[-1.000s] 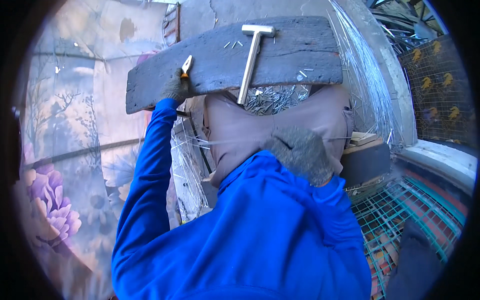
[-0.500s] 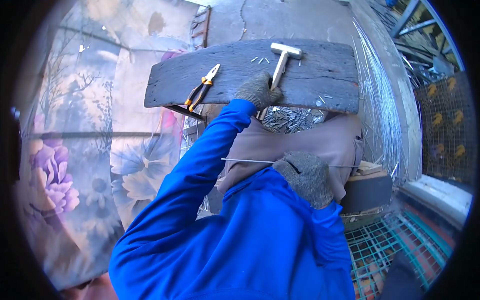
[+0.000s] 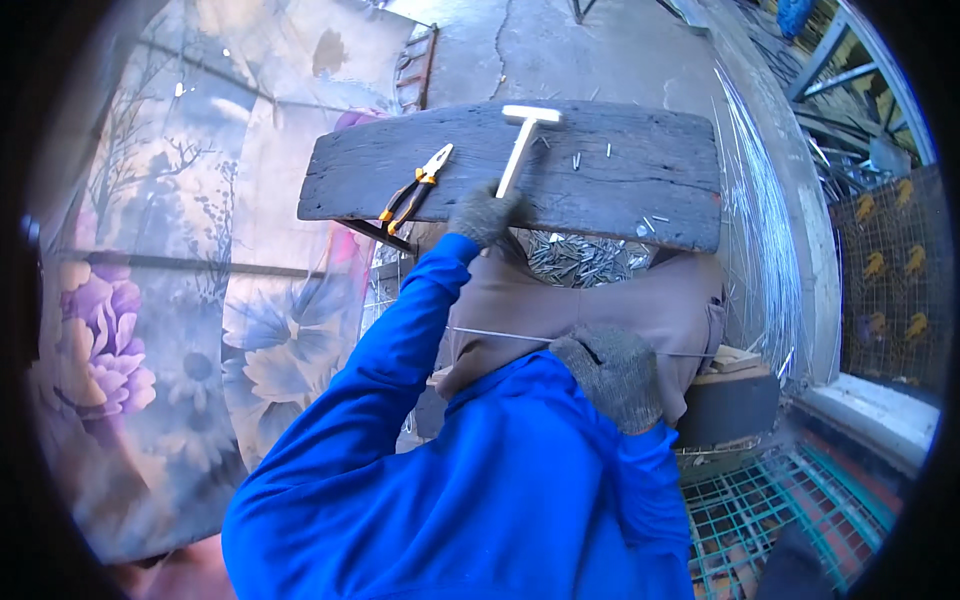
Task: Shaping and cutting metal wire using pliers and a hammer on a wooden block.
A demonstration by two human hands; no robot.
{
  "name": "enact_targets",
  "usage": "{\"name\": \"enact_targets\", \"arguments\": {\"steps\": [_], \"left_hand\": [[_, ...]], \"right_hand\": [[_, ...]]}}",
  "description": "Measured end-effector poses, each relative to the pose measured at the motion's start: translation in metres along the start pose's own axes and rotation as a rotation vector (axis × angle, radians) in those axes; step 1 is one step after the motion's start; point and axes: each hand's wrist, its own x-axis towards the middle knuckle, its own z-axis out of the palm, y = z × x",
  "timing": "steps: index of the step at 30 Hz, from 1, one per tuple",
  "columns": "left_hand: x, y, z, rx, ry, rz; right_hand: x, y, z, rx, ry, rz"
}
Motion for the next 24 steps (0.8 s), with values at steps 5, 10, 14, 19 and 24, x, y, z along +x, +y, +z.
{"name": "enact_targets", "arguments": {"steps": [5,10,14,19,24], "left_hand": [[0.009,-0.039,-0.039,0.278,0.216,-0.02],[0.003,-0.023,-0.059,0.513,0.435,0.208],[0.016,0.02,-0.043,0.408,0.217,0.36],[0.065,0.016,0.02,0.57,0.301,0.43],[0.064,0.041,0.068,0.567,0.269,0.267]], "right_hand": [[0.007,0.006,0.002,0.054,-0.144,0.111],[0.007,0.012,0.002,-0.152,-0.169,-0.089],[0.0,0.027,0.011,-0.285,-0.165,-0.179],[-0.006,0.024,0.017,-0.224,-0.079,-0.191],[-0.019,0.028,0.023,-0.127,-0.073,-0.091]]}}
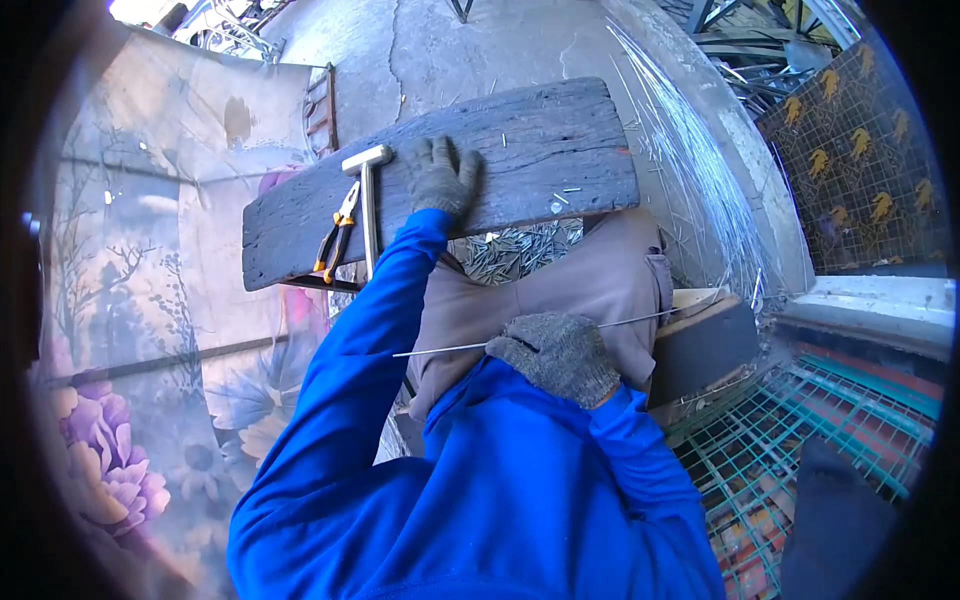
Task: Shaping and cutting metal wire using pliers and a hammer on a wooden block.
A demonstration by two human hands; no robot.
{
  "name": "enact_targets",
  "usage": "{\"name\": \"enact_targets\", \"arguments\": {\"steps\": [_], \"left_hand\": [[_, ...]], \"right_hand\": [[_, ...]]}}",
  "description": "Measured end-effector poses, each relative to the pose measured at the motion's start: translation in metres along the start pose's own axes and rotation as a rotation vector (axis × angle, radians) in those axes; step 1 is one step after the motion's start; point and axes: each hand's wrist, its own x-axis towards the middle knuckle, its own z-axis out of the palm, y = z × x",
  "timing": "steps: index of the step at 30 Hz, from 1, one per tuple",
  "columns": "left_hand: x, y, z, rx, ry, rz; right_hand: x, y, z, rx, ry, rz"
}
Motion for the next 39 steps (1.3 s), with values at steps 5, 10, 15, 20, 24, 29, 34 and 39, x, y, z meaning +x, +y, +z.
{"name": "enact_targets", "arguments": {"steps": [5,10,15,20,24,29,34,39], "left_hand": [[-0.021,0.006,0.01,0.042,0.099,0.267],[-0.037,0.007,-0.003,-0.416,0.078,0.385],[-0.019,0.018,-0.009,0.032,0.002,0.169],[-0.034,0.016,0.007,-0.041,0.043,0.447],[-0.043,0.013,-0.008,-0.457,-0.19,0.457],[-0.016,0.018,-0.014,-0.397,0.099,0.086],[-0.031,0.023,0.014,-0.077,-0.039,0.249],[-0.053,0.025,-0.013,-0.867,-0.325,0.017]], "right_hand": [[0.001,0.005,0.003,-0.062,0.054,-0.07],[0.008,0.002,-0.003,-0.009,-0.008,0.029],[0.006,0.003,0.007,-0.052,0.019,-0.03],[0.017,-0.007,-0.006,0.109,-0.04,0.144],[0.01,0.0,-0.002,0.109,-0.019,0.139],[0.009,-0.002,0.001,0.039,-0.02,0.105],[0.004,0.007,0.0,0.041,0.055,0.066],[0.003,0.005,-0.007,0.062,0.028,0.155]]}}
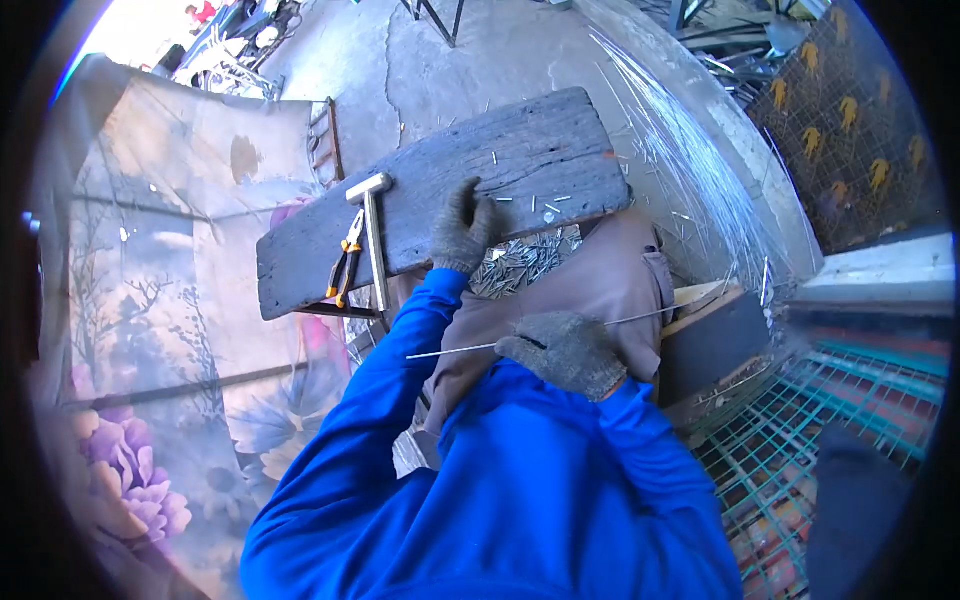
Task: Shaping and cutting metal wire using pliers and a hammer on a wooden block.
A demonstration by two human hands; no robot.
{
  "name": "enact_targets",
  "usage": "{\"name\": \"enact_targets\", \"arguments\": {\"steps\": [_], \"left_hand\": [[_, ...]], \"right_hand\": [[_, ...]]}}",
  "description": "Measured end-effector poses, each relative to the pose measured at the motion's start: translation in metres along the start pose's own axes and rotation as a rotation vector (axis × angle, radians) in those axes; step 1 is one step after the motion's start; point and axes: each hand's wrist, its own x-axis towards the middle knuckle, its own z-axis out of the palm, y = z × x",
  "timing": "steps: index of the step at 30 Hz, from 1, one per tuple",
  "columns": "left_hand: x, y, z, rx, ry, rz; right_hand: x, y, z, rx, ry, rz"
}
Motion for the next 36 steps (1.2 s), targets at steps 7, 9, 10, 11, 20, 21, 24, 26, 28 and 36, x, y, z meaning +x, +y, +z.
{"name": "enact_targets", "arguments": {"steps": [7,9,10,11,20,21,24,26,28,36], "left_hand": [[0.048,0.01,-0.002,0.675,0.126,0.201],[0.052,0.013,0.008,0.756,0.064,0.172],[0.049,0.014,0.014,0.843,0.02,0.184],[0.046,0.015,0.019,0.931,-0.023,0.193],[-0.014,0.001,0.021,0.767,-0.152,0.687],[-0.016,0.001,0.018,0.629,-0.236,0.647],[-0.012,0.013,0.02,0.42,-0.26,0.529],[-0.006,0.022,0.029,0.351,-0.196,0.446],[0.003,0.026,0.046,0.581,-0.075,0.552],[-0.033,0.01,0.056,0.72,-0.195,0.742]], "right_hand": [[0.0,-0.014,-0.015,0.064,0.03,0.0],[0.002,-0.019,-0.017,0.119,0.012,0.089],[0.002,-0.021,-0.016,0.138,0.026,0.087],[0.001,-0.022,-0.016,0.157,0.039,0.083],[-0.004,-0.005,-0.005,0.12,0.033,-0.019],[-0.003,-0.006,-0.005,0.121,0.032,-0.023],[-0.002,-0.009,-0.007,0.063,0.023,0.034],[0.001,-0.014,-0.008,0.128,0.018,0.042],[0.0,-0.014,-0.008,0.135,0.003,0.046],[-0.008,-0.007,0.0,0.117,0.011,0.003]]}}
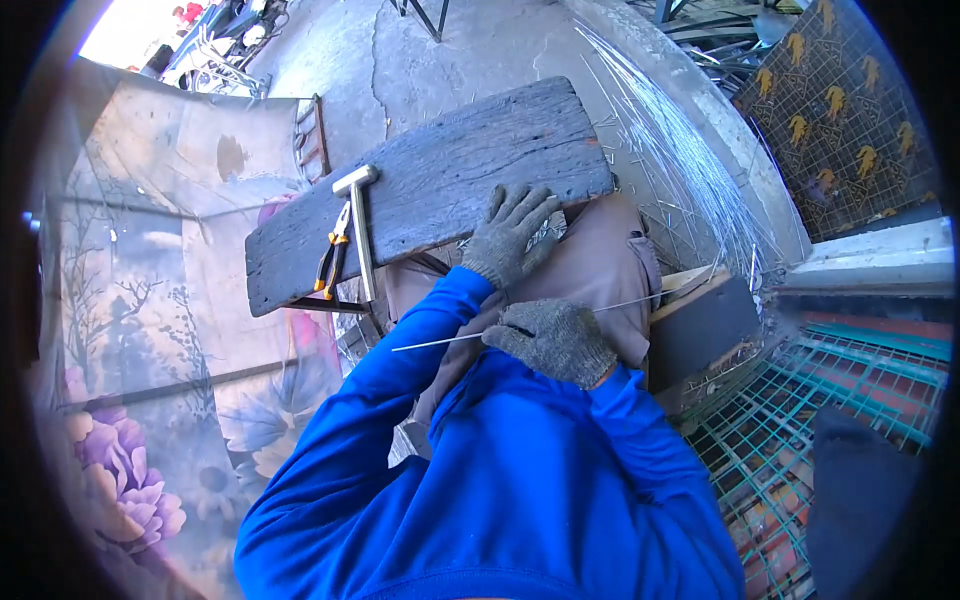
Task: Shaping and cutting metal wire using pliers and a hammer on a wooden block.
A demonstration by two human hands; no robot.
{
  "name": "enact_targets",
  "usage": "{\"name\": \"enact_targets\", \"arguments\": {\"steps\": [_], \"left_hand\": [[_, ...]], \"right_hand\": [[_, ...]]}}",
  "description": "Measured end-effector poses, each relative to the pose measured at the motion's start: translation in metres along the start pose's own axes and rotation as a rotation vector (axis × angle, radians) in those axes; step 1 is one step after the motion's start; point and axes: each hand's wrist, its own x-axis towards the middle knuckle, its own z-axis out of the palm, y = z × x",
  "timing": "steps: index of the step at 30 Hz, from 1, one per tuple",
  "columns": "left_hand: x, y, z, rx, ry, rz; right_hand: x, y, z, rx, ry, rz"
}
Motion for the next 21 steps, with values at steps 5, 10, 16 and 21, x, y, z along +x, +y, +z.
{"name": "enact_targets", "arguments": {"steps": [5,10,16,21], "left_hand": [[-0.033,0.009,-0.027,-0.494,0.046,-0.24],[-0.081,0.016,-0.052,-0.534,-0.06,-0.445],[-0.114,0.01,0.008,-0.856,-0.051,-0.41],[-0.127,0.022,0.012,-0.815,0.006,-0.405]], "right_hand": [[0.002,0.003,-0.003,0.029,0.054,0.026],[0.027,-0.019,0.002,0.039,-0.042,0.032],[0.06,-0.063,0.036,0.035,0.256,-0.231],[0.061,-0.072,0.027,-0.056,0.263,-0.319]]}}
